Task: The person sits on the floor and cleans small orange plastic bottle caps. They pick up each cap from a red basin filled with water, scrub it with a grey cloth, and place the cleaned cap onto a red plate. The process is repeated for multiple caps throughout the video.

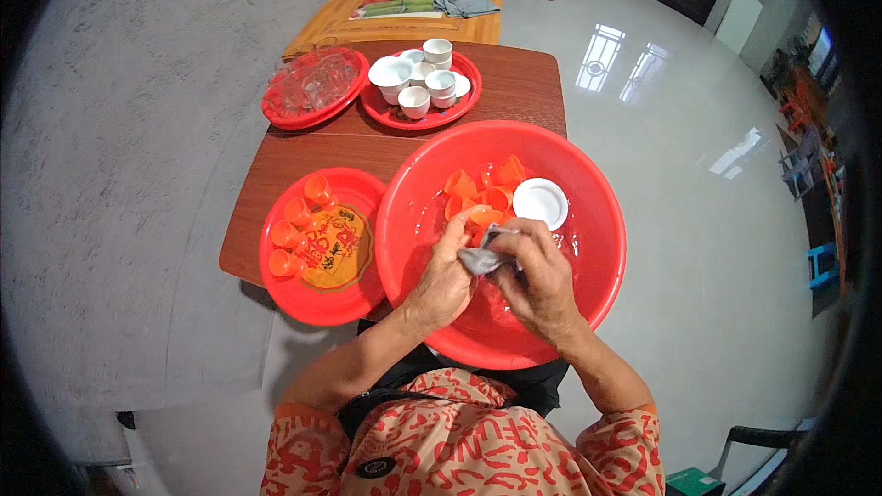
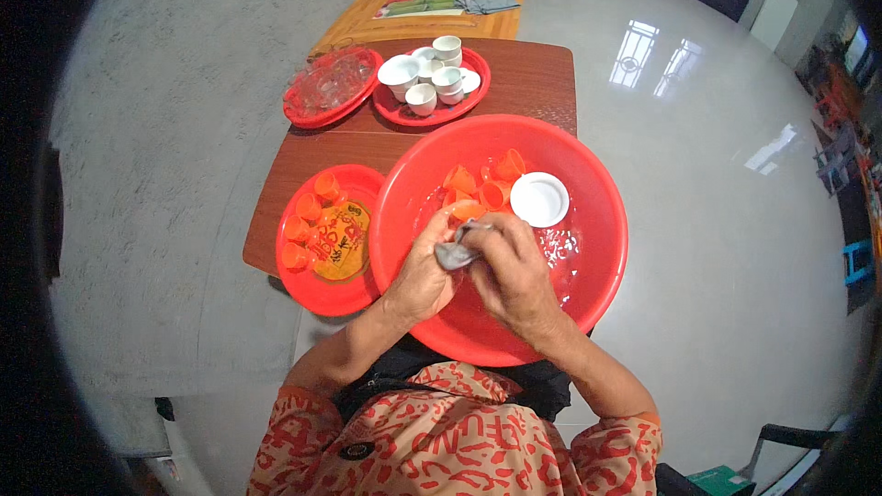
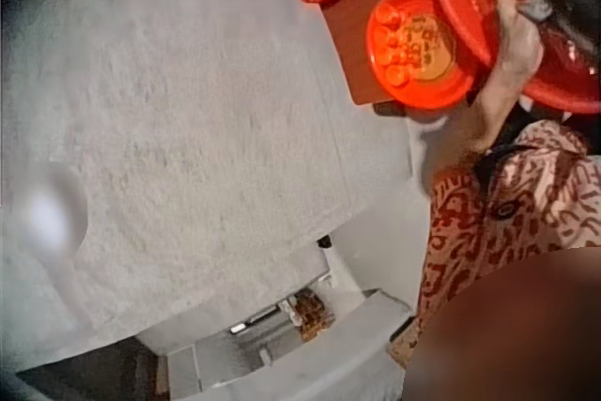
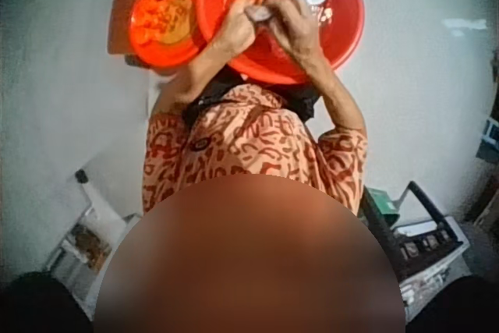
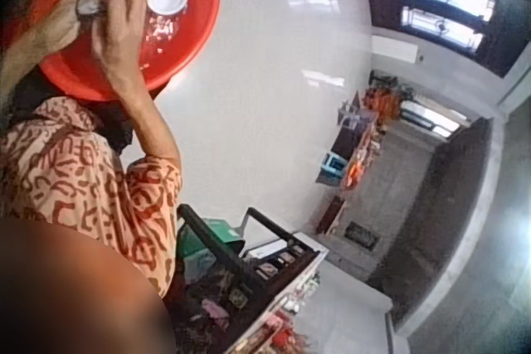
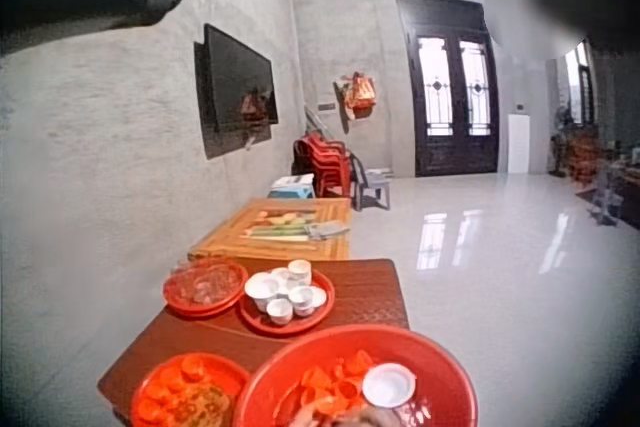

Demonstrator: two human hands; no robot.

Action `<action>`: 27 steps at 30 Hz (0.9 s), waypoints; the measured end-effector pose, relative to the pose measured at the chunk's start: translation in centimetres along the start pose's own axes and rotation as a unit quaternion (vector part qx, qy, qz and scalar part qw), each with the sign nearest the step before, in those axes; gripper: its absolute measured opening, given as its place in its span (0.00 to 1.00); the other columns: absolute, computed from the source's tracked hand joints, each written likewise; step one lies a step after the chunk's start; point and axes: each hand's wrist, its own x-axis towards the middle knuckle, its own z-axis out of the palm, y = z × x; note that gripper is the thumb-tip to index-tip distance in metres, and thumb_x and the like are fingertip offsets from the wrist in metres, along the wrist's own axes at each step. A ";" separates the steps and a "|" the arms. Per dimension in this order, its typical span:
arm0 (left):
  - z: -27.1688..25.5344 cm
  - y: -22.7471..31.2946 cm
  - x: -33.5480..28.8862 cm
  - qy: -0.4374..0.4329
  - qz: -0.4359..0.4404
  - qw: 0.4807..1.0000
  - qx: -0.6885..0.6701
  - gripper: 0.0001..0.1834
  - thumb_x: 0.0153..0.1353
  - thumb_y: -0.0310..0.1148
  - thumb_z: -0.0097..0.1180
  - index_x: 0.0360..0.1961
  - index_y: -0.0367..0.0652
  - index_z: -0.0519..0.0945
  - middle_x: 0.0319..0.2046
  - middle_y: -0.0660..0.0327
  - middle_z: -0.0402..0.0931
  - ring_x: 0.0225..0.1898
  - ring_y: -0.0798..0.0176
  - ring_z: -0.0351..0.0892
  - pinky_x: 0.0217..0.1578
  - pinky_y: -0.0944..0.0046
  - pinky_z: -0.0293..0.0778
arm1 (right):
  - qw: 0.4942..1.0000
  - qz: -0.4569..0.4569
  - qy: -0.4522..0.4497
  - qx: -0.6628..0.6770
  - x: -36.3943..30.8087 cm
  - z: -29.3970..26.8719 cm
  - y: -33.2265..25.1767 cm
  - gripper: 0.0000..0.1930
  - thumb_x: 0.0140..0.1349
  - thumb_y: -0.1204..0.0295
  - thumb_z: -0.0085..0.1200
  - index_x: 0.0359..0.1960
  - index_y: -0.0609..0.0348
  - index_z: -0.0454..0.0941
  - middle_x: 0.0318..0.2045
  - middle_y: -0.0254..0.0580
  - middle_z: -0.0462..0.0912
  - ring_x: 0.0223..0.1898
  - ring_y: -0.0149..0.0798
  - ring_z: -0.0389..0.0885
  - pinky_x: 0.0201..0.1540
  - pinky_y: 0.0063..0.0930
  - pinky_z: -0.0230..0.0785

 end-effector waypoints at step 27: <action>0.6 1.1 -1.0 -0.026 -0.015 0.996 -0.081 0.28 0.60 0.21 0.39 0.63 0.36 0.60 0.59 0.56 0.65 0.61 0.61 0.65 0.64 0.56 0.59 | 0.968 0.245 0.014 0.054 0.4 -0.5 1.4 0.06 0.57 0.78 0.56 0.36 0.65 0.76 0.37 0.48 0.77 0.35 0.43 0.80 0.37 0.33 0.73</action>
